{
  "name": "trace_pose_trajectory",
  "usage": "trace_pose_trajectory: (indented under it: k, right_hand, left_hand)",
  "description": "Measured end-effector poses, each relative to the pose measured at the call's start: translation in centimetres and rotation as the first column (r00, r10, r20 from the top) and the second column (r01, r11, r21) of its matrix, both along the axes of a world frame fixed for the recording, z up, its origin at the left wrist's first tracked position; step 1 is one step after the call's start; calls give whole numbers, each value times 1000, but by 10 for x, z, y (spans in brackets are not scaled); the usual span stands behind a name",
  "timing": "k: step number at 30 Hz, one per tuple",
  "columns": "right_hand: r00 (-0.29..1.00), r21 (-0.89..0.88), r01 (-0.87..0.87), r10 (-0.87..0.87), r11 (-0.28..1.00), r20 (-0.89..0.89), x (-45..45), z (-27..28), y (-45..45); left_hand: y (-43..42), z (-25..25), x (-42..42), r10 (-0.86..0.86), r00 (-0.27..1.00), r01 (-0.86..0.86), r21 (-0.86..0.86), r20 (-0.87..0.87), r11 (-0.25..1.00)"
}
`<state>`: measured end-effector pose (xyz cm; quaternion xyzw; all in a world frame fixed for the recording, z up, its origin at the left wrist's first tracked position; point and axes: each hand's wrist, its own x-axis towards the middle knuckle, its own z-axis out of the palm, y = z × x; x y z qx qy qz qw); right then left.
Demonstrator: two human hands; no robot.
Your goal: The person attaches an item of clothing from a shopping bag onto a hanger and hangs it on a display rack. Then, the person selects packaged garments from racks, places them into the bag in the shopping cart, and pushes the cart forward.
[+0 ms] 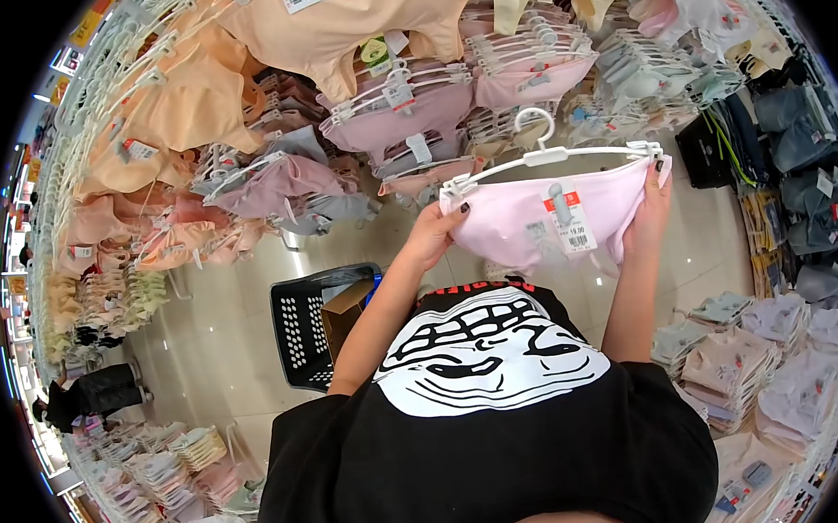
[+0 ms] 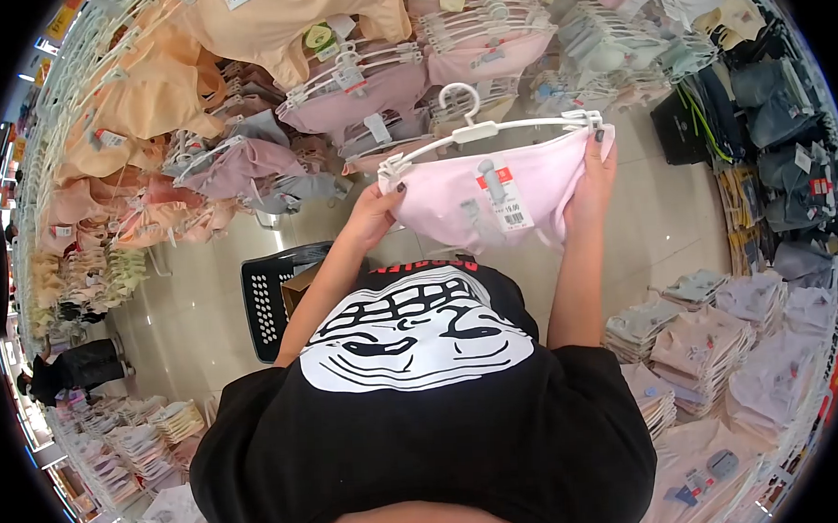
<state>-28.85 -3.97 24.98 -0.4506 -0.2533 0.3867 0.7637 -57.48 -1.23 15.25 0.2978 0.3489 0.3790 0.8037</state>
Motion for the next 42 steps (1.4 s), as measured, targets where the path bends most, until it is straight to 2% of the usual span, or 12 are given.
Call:
trace_pose_trajectory:
  k: [8,14,18,24,26,28,32,35,38,40,41,42]
  right_hand:
    - [981,-124,46,-68,991,-182,-3,-18,-4]
    - [944,-164,-107,49,981,-326,7,-59,4]
    - [952,-133,-76,33,988,-303,-3,-57,9]
    - [962,-127,-35,-1,991,-274,-8,-64,13]
    - [965,-118,-48,15,992,-262,-11,-60,11]
    - [961,-140,-71,30,988,-274,-15,-53,10]
    - [937,-136,-177,125,975,-326,-8,-57,9]
    - [974,-221,-173,134,960,-183,-1,-60,9]
    - [975,-383,17,70,924,211,-2,-63,10]
    - [688,-203,240,-18,949,726,-12,-58,10]
    - [445,-74,303,-72,950,893,-22,-48,9]
    - [386,-55,216,-34,975,922,-35,-26,8]
  left_hand:
    - [-7,-2,-9,71,995,-54,213,-76,976]
    - [-15,20,-5,189,982,-173,284,-27,943]
    - [-10,14,-19,262,965,-252,325,12,912]
    - [-11,27,-21,480,871,-372,502,-101,781]
    - [-6,30,-15,576,817,-464,580,-11,670]
    - [-4,27,-16,602,797,-516,567,43,642]
    - [-8,23,-20,580,814,-523,462,22,716]
    - [-10,38,-19,583,813,-502,499,-8,706]
    - [-13,52,-18,563,826,-445,575,-35,687]
    - [-12,52,-18,565,819,-361,679,-97,639]
    - [-11,48,-17,577,804,-291,747,-148,597]
    - [-12,45,-16,588,784,-212,804,-199,555]
